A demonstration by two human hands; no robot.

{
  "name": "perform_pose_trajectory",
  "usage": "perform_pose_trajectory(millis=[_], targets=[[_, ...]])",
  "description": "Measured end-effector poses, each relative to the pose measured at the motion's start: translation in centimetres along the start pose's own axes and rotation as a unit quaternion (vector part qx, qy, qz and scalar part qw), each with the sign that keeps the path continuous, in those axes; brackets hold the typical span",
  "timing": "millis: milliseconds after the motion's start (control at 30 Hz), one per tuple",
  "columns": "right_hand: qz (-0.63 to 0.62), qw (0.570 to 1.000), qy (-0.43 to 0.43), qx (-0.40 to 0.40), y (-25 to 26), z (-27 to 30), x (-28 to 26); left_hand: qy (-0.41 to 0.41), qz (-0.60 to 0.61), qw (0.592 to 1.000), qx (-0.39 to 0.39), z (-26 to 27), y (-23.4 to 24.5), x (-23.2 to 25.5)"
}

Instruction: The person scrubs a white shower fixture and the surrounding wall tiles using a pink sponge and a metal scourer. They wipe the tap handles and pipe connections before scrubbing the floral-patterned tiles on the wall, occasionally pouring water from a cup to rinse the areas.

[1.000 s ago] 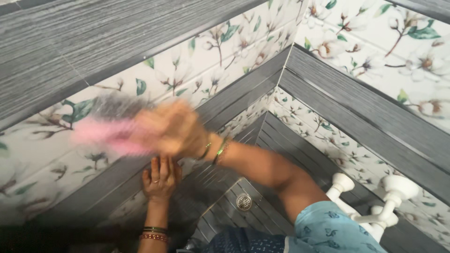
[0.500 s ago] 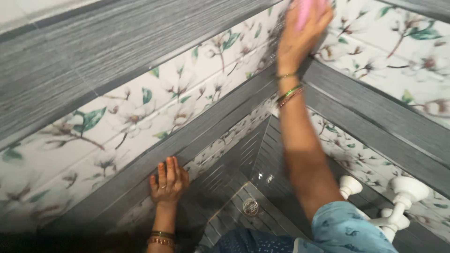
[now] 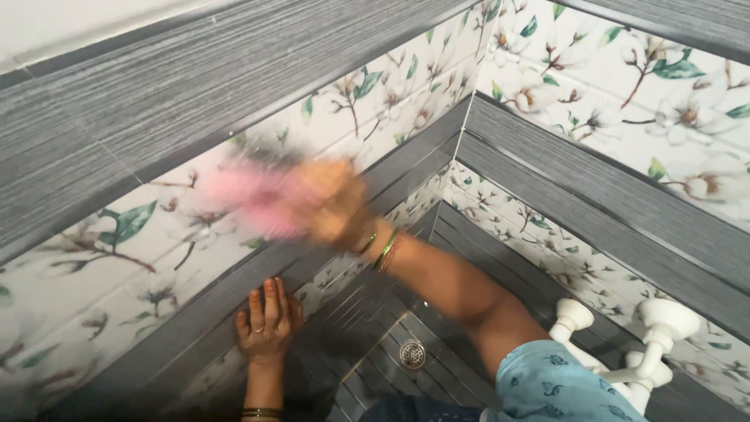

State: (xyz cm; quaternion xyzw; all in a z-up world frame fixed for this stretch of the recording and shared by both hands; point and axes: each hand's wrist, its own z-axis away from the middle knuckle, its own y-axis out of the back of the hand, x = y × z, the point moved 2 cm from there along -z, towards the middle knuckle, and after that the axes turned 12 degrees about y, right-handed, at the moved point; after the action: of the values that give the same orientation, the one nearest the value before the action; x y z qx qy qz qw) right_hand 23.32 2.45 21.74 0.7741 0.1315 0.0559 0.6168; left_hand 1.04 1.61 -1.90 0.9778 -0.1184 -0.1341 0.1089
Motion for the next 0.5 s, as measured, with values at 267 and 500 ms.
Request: perform_pose_trajectory(millis=[267,500], targets=[[-0.025,0.693,-0.110,0.712,-1.9,4.8,22.4,-0.005,-0.008,1.000,0.003,-1.5,0.6,0.4],[-0.281,0.699,0.016,0.658,-7.7,4.3,10.5,0.010,-0.003,1.000,0.013,-1.4,0.3,1.1]])
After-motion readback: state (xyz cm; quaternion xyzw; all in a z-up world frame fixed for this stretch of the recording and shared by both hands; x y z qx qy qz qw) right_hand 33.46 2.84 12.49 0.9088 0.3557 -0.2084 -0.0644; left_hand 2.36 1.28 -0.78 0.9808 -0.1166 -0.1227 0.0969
